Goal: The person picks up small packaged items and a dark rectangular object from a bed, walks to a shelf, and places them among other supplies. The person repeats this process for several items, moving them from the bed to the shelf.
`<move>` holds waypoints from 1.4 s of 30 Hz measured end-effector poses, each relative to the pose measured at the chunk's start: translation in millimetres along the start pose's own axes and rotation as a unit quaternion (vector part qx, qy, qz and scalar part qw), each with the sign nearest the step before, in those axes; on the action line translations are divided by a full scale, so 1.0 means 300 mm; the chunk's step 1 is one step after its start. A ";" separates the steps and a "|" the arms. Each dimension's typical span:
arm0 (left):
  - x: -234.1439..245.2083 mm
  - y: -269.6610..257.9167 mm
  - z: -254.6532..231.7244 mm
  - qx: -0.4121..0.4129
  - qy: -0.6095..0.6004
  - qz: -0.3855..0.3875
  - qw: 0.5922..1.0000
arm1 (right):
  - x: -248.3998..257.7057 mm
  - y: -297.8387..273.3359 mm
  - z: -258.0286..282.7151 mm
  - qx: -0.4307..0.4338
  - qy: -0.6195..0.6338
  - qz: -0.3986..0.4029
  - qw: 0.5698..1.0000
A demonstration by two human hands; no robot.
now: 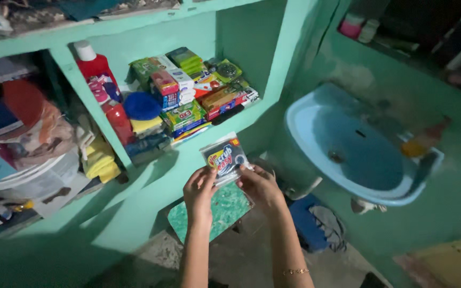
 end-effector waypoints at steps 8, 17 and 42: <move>-0.070 0.110 0.027 0.002 0.022 0.000 1.000 | 0.084 0.157 -0.065 -0.015 0.009 -0.001 1.000; -0.076 0.277 0.018 0.003 -0.009 0.019 1.000 | 0.118 0.316 -0.135 -0.012 0.045 -0.060 0.997; 0.038 0.569 -0.359 -0.022 0.045 0.057 0.997 | 0.118 1.413 -0.111 0.189 -0.258 -0.116 0.940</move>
Point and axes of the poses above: each hand's wrist, its own y-axis towards the middle knuckle, its own x-axis out of the back of the hand, z = x × y, the point moved 10 cm from there along y, towards the middle knuckle, and after that the axes turned 15 degrees about x, right-handed, at the moved point
